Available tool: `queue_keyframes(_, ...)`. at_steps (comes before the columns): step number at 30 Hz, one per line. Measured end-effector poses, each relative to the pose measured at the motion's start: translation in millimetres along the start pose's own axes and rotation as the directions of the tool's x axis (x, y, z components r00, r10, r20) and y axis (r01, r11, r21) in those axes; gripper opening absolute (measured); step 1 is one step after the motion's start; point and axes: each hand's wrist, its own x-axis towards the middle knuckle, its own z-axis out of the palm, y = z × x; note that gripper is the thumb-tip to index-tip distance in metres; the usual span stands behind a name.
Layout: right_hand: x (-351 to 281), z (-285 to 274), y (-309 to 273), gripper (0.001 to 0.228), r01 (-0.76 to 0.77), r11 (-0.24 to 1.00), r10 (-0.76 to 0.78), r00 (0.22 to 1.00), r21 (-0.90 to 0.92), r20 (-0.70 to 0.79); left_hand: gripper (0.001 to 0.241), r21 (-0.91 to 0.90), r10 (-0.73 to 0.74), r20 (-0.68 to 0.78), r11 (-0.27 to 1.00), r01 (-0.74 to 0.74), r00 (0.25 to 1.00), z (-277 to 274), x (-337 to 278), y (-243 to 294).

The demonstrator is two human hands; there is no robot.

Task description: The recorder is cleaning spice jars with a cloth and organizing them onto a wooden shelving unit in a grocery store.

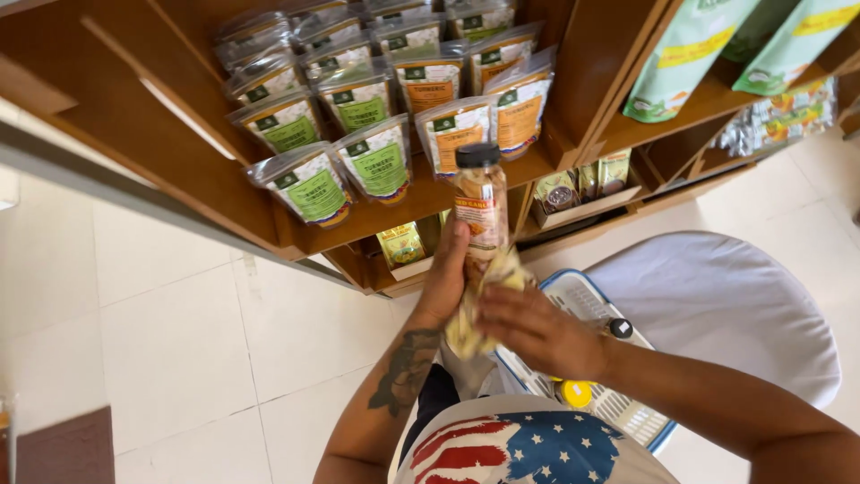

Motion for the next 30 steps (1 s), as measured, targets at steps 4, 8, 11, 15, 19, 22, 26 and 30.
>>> queue_keyframes(4,9,-28,9,0.025,0.072,0.987,-0.079,0.996,0.141,0.041,0.072,-0.522,0.048,-0.062,0.85,-0.073,0.997,-36,29,-85)
queue_keyframes(8,45,-70,36,0.031,-0.105,0.981,0.131,0.979,0.162,-0.155,0.052,-0.627,0.151,0.106,0.777,-0.052,0.983,-39,27,-95)
queue_keyframes(11,93,-85,29,0.029,-0.162,0.984,0.175,0.957,0.076,-0.231,0.068,-0.684,0.158,0.209,0.729,0.029,0.965,-24,16,-63)
queue_keyframes(15,87,-50,47,0.042,-0.025,0.999,0.021,0.99,-0.024,-0.136,0.055,-0.683,0.043,0.069,0.73,0.016,0.997,-28,23,-133)
queue_keyframes(19,73,-47,-7,0.017,0.09,0.994,-0.09,0.996,-0.064,0.004,0.074,-0.483,0.05,0.034,0.875,-0.027,0.998,-28,2,-41)
queue_keyframes(22,84,-65,-13,0.019,0.078,0.982,-0.122,0.956,0.171,0.267,0.058,-0.542,0.134,-0.071,0.826,-0.151,0.988,-42,11,-70)
queue_keyframes(26,124,-89,4,0.027,0.016,0.999,-0.017,0.999,0.049,0.037,0.064,-0.599,0.067,0.089,0.801,-0.001,0.994,-38,4,-57)
queue_keyframes(30,151,-71,17,0.021,0.128,0.964,-0.131,0.991,-0.233,0.003,0.061,-0.629,-0.034,0.12,0.77,0.102,0.992,-31,9,-74)
